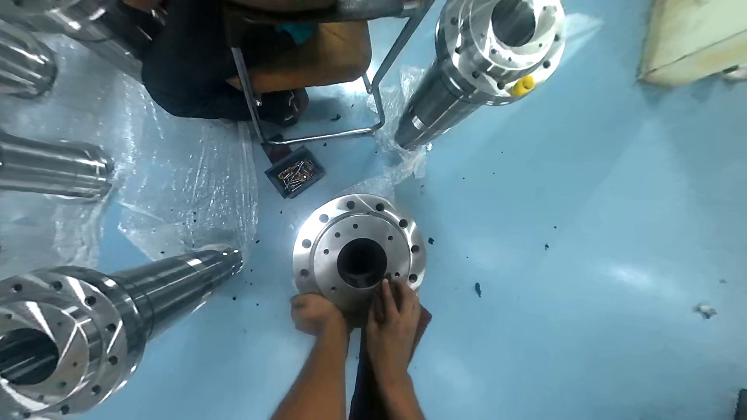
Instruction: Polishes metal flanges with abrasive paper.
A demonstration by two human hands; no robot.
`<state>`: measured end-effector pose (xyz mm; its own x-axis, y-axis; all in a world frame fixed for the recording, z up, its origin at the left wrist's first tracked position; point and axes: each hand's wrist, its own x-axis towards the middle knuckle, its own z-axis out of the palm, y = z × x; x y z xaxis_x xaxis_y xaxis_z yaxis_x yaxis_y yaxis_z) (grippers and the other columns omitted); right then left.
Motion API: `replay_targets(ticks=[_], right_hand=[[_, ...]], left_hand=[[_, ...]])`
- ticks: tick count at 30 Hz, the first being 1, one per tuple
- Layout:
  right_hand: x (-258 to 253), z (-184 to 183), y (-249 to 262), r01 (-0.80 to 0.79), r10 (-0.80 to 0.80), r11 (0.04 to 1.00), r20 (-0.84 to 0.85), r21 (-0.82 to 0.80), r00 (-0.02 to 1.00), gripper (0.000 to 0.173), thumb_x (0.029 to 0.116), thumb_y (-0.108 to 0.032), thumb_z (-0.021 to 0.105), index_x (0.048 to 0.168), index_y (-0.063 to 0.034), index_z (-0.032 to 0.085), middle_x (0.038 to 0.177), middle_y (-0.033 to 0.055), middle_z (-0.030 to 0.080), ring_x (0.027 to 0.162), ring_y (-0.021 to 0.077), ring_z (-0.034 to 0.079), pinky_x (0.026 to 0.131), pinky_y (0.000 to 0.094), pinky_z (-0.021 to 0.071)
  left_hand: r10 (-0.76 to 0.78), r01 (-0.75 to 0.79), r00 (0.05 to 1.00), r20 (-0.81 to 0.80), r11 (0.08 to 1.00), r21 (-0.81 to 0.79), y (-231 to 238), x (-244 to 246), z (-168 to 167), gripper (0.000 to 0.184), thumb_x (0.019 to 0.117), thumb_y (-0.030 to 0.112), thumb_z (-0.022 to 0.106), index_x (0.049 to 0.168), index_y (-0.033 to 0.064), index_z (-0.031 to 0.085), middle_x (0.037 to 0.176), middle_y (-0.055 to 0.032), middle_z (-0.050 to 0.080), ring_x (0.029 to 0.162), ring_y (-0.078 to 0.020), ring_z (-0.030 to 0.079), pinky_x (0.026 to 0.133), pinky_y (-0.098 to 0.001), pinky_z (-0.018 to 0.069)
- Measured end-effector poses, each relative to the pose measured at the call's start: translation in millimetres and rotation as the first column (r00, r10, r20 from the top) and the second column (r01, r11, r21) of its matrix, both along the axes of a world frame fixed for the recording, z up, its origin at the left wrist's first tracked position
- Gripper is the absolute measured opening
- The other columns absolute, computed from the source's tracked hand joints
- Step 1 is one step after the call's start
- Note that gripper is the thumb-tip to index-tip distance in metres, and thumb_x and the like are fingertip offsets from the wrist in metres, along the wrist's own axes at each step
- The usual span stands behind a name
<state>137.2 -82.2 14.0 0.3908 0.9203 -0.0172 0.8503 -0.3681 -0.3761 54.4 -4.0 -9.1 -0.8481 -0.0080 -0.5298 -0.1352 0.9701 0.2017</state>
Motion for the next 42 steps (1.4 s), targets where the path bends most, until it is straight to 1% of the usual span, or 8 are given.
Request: replay_targets(ticks=[12,15,18,23,28,34,38,42], right_hand=[[-3.2,-1.9,-15.9,0.0,0.0,1.0,0.005,0.003,1.0,0.042,0.0822,-0.017,0.069,0.122,-0.0078,0.076,0.135,0.0269,0.063,0.128,0.0469,0.058,0.112,0.0576,0.0437],[-0.7,-1.7,-7.4,0.0,0.0,1.0,0.0,0.028,1.0,0.038,0.0816,-0.018,0.069,0.117,-0.007,0.078,0.133,0.0273,0.064,0.129,0.0489,0.056,0.112,0.0597,0.0417],[-0.6,0.4,8.1,0.026,-0.027,1.0,-0.017,-0.009,1.0,0.042,0.0814,-0.016,0.07,0.122,-0.0064,0.075,0.136,0.027,0.061,0.135,0.0493,0.051,0.116,0.0623,0.0361],[-7.5,0.1,-12.2,0.01,-0.01,1.0,0.003,0.007,1.0,0.043,0.081,-0.019,0.069,0.122,-0.0064,0.076,0.13,0.0275,0.064,0.127,0.0499,0.057,0.113,0.0675,0.0366],[-2.6,2.9,4.1,0.011,-0.012,0.999,-0.02,-0.037,1.0,0.042,0.0817,-0.019,0.072,0.122,-0.0066,0.075,0.139,0.0294,0.058,0.136,0.0505,0.049,0.117,0.066,0.0321],[-4.4,1.9,-8.4,0.004,-0.004,1.0,-0.004,0.007,1.0,0.041,0.0796,-0.02,0.07,0.117,-0.0059,0.077,0.127,0.0268,0.066,0.127,0.0498,0.057,0.113,0.0679,0.0354],[0.5,0.8,10.4,0.03,-0.03,0.999,-0.003,-0.015,1.0,0.047,0.079,-0.02,0.072,0.123,-0.0041,0.074,0.13,0.0277,0.063,0.131,0.0508,0.053,0.115,0.0673,0.0319],[-9.6,1.8,-7.8,0.043,-0.042,0.998,0.018,-0.037,0.999,0.047,0.0795,-0.021,0.072,0.124,-0.0055,0.074,0.129,0.0269,0.065,0.126,0.0483,0.059,0.113,0.0653,0.0376]], left_hand=[[0.024,-0.024,1.0,-0.007,1.0,0.0,0.9,2.9,-0.3,0.05,0.1121,0.031,0.034,0.119,-0.0044,0.069,0.124,-0.0276,0.068,0.122,-0.0438,0.063,0.098,-0.0602,0.0496],[0.016,-0.016,1.0,-0.011,1.0,-0.005,0.3,3.2,-1.1,0.05,0.1122,0.031,0.034,0.116,-0.0042,0.069,0.122,-0.0268,0.069,0.119,-0.0431,0.064,0.097,-0.0596,0.0507],[0.014,-0.014,1.0,-0.013,1.0,-0.01,0.5,2.5,-0.2,0.05,0.1121,0.031,0.035,0.116,-0.0041,0.069,0.122,-0.0268,0.069,0.119,-0.0433,0.064,0.097,-0.06,0.0506],[0.032,-0.033,0.999,-0.013,0.999,-0.011,3.7,3.0,2.2,0.05,0.1122,0.031,0.034,0.116,-0.0043,0.069,0.122,-0.0273,0.069,0.12,-0.0436,0.064,0.097,-0.0594,0.0502],[0.009,-0.009,1.0,0.01,1.0,-0.023,-1.5,0.0,1.2,0.051,0.1123,0.032,0.033,0.117,-0.0045,0.069,0.122,-0.0273,0.068,0.119,-0.0437,0.064,0.097,-0.0603,0.0506],[0.007,-0.007,1.0,-0.001,1.0,-0.027,0.8,3.1,2.2,0.051,0.1122,0.031,0.032,0.118,-0.0043,0.069,0.122,-0.0265,0.069,0.12,-0.0421,0.064,0.097,-0.059,0.0508],[0.002,-0.002,1.0,-0.007,1.0,-0.022,-0.8,0.4,-1.4,0.053,0.1133,0.032,0.031,0.113,-0.0047,0.069,0.117,-0.0264,0.071,0.115,-0.0416,0.067,0.095,-0.0578,0.0519],[-0.012,0.012,1.0,0.002,0.999,-0.03,0.8,1.8,-0.5,0.051,0.1132,0.031,0.031,0.115,-0.0045,0.068,0.118,-0.0265,0.07,0.116,-0.042,0.066,0.095,-0.0583,0.0517]])
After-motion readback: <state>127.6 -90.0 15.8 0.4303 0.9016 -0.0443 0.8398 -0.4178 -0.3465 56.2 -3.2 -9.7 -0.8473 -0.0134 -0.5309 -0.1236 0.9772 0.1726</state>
